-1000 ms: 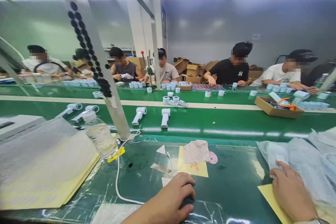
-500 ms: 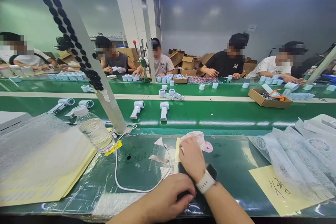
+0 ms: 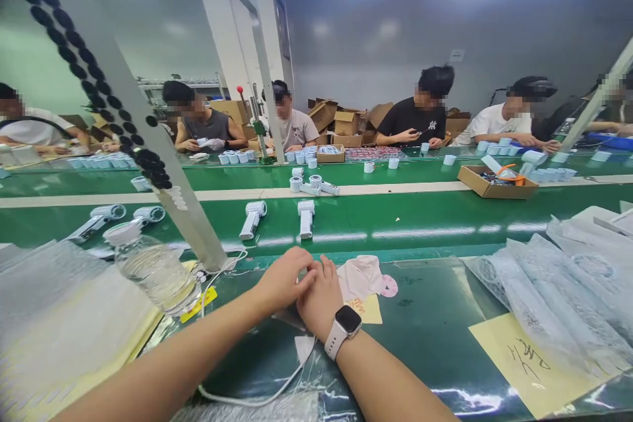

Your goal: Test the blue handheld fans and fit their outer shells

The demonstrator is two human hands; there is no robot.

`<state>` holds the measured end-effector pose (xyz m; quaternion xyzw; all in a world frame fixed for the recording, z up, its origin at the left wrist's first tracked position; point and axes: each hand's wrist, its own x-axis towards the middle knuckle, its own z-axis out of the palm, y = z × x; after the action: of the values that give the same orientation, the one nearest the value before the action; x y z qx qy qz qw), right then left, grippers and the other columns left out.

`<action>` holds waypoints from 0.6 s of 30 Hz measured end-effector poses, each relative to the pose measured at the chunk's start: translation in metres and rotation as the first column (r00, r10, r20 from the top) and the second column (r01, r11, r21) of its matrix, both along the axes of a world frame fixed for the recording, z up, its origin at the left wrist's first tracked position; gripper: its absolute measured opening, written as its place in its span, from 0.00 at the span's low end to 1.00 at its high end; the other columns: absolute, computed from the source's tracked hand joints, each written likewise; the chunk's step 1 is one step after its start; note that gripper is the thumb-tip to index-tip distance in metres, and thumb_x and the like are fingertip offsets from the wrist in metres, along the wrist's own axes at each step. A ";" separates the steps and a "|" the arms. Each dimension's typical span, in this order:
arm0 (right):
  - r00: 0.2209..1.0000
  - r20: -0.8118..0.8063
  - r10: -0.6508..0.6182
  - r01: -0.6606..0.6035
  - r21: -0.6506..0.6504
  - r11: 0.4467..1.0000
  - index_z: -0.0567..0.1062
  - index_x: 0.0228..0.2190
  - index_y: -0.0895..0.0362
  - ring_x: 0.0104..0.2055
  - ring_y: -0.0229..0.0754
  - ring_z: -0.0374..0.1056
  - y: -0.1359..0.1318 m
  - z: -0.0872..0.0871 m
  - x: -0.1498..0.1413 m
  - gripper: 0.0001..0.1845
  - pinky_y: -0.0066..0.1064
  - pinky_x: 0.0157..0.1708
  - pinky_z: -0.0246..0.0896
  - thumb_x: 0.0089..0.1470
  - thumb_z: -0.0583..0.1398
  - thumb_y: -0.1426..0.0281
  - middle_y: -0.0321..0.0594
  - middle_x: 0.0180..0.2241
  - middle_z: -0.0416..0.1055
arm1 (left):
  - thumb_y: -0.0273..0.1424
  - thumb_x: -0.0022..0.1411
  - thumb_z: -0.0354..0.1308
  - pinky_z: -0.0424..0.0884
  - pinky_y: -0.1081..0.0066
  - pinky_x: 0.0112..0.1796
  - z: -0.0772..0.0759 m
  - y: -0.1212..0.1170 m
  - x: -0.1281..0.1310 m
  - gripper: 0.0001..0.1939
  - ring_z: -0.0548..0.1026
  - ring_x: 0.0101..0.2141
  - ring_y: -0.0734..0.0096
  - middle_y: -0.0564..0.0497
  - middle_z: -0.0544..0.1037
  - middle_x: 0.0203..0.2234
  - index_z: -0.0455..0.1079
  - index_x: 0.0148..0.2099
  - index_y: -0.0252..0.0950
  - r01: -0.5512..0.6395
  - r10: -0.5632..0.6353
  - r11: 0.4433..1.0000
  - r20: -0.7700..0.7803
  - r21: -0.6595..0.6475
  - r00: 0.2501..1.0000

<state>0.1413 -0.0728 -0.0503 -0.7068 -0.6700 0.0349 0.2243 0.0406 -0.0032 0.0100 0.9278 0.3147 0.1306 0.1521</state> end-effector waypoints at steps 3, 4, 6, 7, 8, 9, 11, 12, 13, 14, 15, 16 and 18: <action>0.999 -0.011 -0.032 0.032 0.000 0.999 0.77 0.49 0.70 0.67 0.64 0.54 0.003 0.007 -0.005 0.23 0.56 0.65 0.47 0.52 0.61 0.71 0.64 0.59 0.67 | 0.31 0.62 0.53 0.62 0.60 0.56 -0.005 0.059 0.023 0.12 0.69 0.53 0.55 0.38 0.74 0.50 0.72 0.46 0.33 -0.185 0.189 0.981 -0.071 0.059 0.979; 0.999 -0.011 -0.041 0.041 0.001 0.999 0.78 0.47 0.69 0.66 0.63 0.54 0.004 0.010 -0.006 0.23 0.56 0.65 0.48 0.51 0.61 0.71 0.64 0.59 0.67 | 0.33 0.65 0.50 0.63 0.57 0.55 -0.008 0.074 0.031 0.16 0.69 0.53 0.52 0.34 0.73 0.52 0.70 0.49 0.29 -0.271 0.277 0.960 -0.096 0.072 0.956; 0.999 -0.009 -0.046 0.046 -0.007 0.999 0.78 0.47 0.69 0.66 0.62 0.56 0.007 0.013 -0.007 0.22 0.55 0.65 0.50 0.51 0.61 0.71 0.63 0.59 0.67 | 0.37 0.68 0.44 0.65 0.56 0.52 -0.014 0.097 0.050 0.22 0.71 0.52 0.48 0.30 0.73 0.50 0.69 0.52 0.25 -0.401 0.410 0.912 -0.142 0.089 0.901; 0.999 -0.010 -0.038 0.038 -0.016 0.999 0.78 0.48 0.70 0.66 0.62 0.56 0.010 0.014 -0.007 0.23 0.55 0.65 0.50 0.51 0.61 0.71 0.63 0.59 0.67 | 0.39 0.68 0.43 0.65 0.54 0.50 -0.017 0.104 0.060 0.25 0.72 0.51 0.45 0.28 0.74 0.49 0.69 0.51 0.22 -0.455 0.465 0.885 -0.164 0.099 0.870; 1.000 -0.016 -0.023 0.023 -0.026 0.999 0.78 0.48 0.71 0.66 0.62 0.56 0.013 0.014 -0.007 0.24 0.55 0.65 0.50 0.51 0.61 0.71 0.63 0.58 0.67 | 0.41 0.68 0.42 0.66 0.53 0.49 -0.020 0.109 0.070 0.28 0.72 0.51 0.41 0.25 0.74 0.48 0.69 0.51 0.19 -0.504 0.517 0.856 -0.181 0.113 0.837; 1.000 -0.025 -0.003 0.003 -0.032 0.999 0.77 0.48 0.71 0.66 0.62 0.56 0.017 0.013 -0.007 0.24 0.55 0.65 0.51 0.51 0.61 0.71 0.64 0.58 0.68 | 0.42 0.67 0.42 0.66 0.51 0.48 -0.022 0.111 0.079 0.31 0.71 0.52 0.37 0.22 0.73 0.48 0.68 0.52 0.16 -0.548 0.563 0.826 -0.192 0.132 0.804; 0.999 -0.051 0.017 -0.018 -0.015 1.000 0.78 0.46 0.71 0.64 0.62 0.59 0.027 0.008 -0.006 0.22 0.57 0.64 0.52 0.51 0.60 0.71 0.64 0.56 0.70 | 0.40 0.66 0.44 0.65 0.52 0.48 -0.022 0.114 0.092 0.31 0.69 0.54 0.36 0.19 0.71 0.50 0.65 0.54 0.13 -0.587 0.612 0.791 -0.210 0.171 0.763; 0.998 -0.064 0.010 -0.009 0.011 1.000 0.79 0.45 0.69 0.63 0.62 0.60 0.032 0.004 -0.006 0.21 0.58 0.64 0.53 0.51 0.61 0.71 0.63 0.54 0.71 | 0.39 0.66 0.45 0.65 0.53 0.49 -0.019 0.116 0.096 0.31 0.69 0.55 0.37 0.20 0.71 0.51 0.65 0.55 0.13 -0.585 0.614 0.789 -0.224 0.186 0.757; 0.997 -0.075 -0.004 0.008 0.044 0.999 0.79 0.44 0.68 0.62 0.62 0.61 0.037 -0.001 -0.006 0.20 0.59 0.63 0.54 0.50 0.61 0.70 0.61 0.53 0.72 | 0.38 0.65 0.46 0.65 0.55 0.49 -0.016 0.118 0.097 0.30 0.69 0.55 0.40 0.22 0.71 0.51 0.65 0.56 0.14 -0.575 0.608 0.794 -0.242 0.200 0.756; 0.996 -0.085 -0.019 0.026 0.082 0.996 0.79 0.43 0.67 0.62 0.62 0.61 0.040 -0.005 -0.005 0.20 0.59 0.63 0.55 0.50 0.62 0.70 0.60 0.52 0.73 | 0.38 0.65 0.48 0.65 0.57 0.50 -0.011 0.122 0.095 0.28 0.70 0.54 0.42 0.23 0.72 0.51 0.67 0.55 0.15 -0.561 0.599 0.801 -0.266 0.210 0.755; 0.995 -0.096 -0.031 0.042 0.119 0.992 0.79 0.43 0.66 0.62 0.62 0.62 0.042 -0.008 -0.004 0.20 0.60 0.62 0.55 0.49 0.63 0.69 0.59 0.51 0.73 | 0.37 0.63 0.50 0.64 0.59 0.51 -0.004 0.126 0.092 0.26 0.70 0.55 0.43 0.25 0.73 0.51 0.69 0.53 0.17 -0.547 0.590 0.807 -0.290 0.224 0.753; 0.994 -0.104 -0.034 0.050 0.149 0.988 0.79 0.43 0.66 0.61 0.62 0.61 0.043 -0.009 -0.003 0.20 0.60 0.63 0.55 0.49 0.63 0.68 0.58 0.50 0.73 | 0.37 0.62 0.53 0.63 0.60 0.53 0.003 0.131 0.087 0.24 0.68 0.57 0.45 0.27 0.72 0.53 0.71 0.50 0.20 -0.523 0.576 0.817 -0.309 0.244 0.757; 0.994 -0.111 -0.017 0.037 0.181 0.983 0.78 0.42 0.65 0.61 0.61 0.62 0.039 -0.007 0.001 0.20 0.59 0.63 0.54 0.49 0.63 0.66 0.56 0.50 0.73 | 0.39 0.60 0.56 0.60 0.58 0.56 0.018 0.140 0.074 0.20 0.61 0.62 0.41 0.30 0.69 0.57 0.75 0.44 0.26 -0.507 0.580 0.813 -0.336 0.285 0.742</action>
<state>0.1420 -0.0335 -0.0573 -0.6895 -0.6474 0.0086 0.3247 0.1150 0.1370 0.0275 0.8105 0.5841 0.0000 -0.0439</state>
